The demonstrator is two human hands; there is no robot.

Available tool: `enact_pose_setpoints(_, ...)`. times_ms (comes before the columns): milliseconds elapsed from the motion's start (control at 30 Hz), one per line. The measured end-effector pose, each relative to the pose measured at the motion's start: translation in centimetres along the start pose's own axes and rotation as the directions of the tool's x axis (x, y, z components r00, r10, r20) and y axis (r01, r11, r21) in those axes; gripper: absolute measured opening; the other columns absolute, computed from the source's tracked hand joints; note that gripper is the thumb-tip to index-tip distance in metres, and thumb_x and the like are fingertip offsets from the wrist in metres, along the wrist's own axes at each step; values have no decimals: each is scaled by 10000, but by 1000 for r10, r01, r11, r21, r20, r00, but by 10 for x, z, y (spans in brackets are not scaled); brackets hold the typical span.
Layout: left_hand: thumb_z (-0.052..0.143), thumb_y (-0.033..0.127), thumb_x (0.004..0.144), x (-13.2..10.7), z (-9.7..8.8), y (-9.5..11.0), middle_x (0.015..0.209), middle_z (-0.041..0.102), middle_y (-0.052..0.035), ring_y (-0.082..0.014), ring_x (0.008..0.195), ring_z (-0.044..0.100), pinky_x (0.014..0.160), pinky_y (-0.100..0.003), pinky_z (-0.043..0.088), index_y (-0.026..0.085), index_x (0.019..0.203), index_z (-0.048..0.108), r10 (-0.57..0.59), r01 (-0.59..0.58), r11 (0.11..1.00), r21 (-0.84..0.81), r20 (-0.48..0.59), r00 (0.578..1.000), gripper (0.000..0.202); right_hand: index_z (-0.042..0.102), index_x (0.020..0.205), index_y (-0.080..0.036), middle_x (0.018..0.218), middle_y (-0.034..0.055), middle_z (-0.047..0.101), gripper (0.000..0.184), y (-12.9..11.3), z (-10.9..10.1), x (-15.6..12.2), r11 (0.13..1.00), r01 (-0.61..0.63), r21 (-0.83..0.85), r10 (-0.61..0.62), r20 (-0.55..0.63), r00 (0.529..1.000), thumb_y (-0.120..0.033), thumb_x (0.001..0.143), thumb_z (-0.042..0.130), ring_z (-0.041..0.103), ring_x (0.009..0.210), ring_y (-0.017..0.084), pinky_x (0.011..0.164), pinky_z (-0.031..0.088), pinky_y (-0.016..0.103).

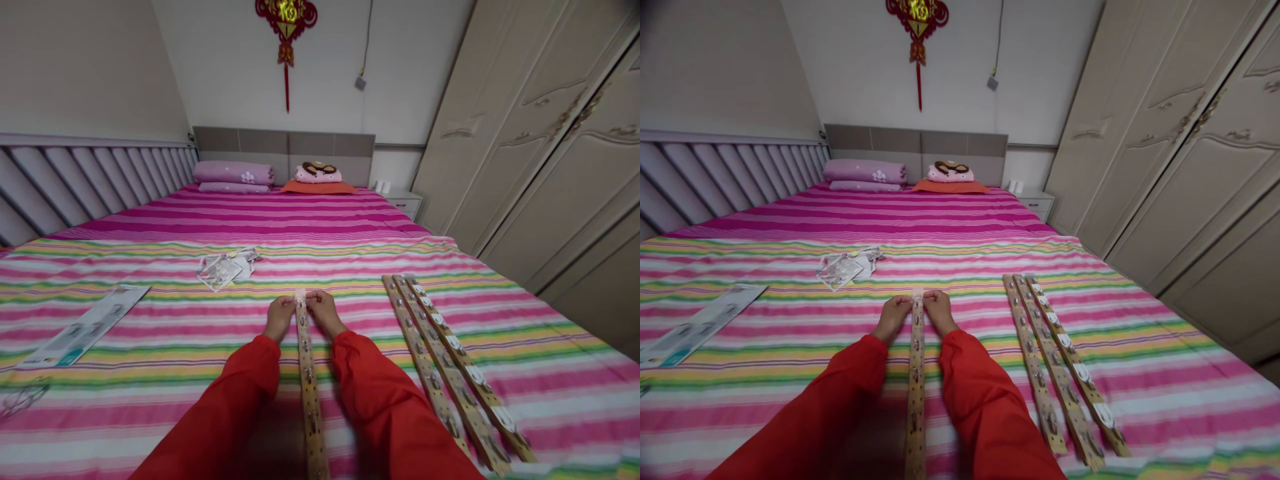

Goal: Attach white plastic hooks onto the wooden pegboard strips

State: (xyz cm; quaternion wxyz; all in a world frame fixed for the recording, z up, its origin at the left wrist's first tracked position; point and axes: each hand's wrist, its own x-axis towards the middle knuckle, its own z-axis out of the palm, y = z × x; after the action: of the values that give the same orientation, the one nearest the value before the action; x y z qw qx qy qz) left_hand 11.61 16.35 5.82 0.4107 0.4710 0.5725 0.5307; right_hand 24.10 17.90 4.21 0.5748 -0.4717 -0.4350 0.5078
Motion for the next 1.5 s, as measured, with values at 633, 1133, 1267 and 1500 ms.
enact_pose_setpoints(633, 654, 194, 605, 6, 4, -20, 565, 587, 42, -128, 547, 563, 572, -243, 443, 156, 833, 622, -59, 62, 996, 68, -54, 997, 233, 684, 886, -172, 528, -57, 570, 311, 14, 1, 2, 986, 37, -163, -37, 0, 999, -178, 603, 556, 499, 472, 130, 497, 428, 254)
enact_pose_setpoints(1133, 621, 139, 648, 14, 5, -29, 906, 732, -64, -170, 798, 663, 728, -270, 514, 129, 1063, 677, -144, 155, 986, -66, 152, 978, 419, 752, 841, -254, 865, 4, 746, 240, 10, -1, 5, 938, 125, -323, -81, 146, 986, -178, 698, 575, 633, 975, 259, 920, 444, 410)
enact_pose_setpoints(1267, 657, 195, 629, 17, 4, -31, 992, 722, -76, -203, 896, 652, 771, -286, 503, 149, 1011, 701, -120, 130, 990, -54, 160, 980, 387, 758, 788, -258, 825, 15, 737, 211, 8, -2, 5, 924, 131, -360, -81, 151, 985, -170, 695, 591, 630, 936, 272, 889, 449, 404)
enact_pose_setpoints(1500, 644, 190, 595, 19, 3, -31, 855, 740, -44, -200, 823, 654, 759, -294, 496, 163, 959, 724, -97, 110, 993, -51, 210, 973, 373, 761, 887, -263, 779, 26, 675, 255, 6, -3, -2, 912, 112, -394, -68, 125, 990, -200, 726, 575, 608, 784, 226, 795, 465, 356)
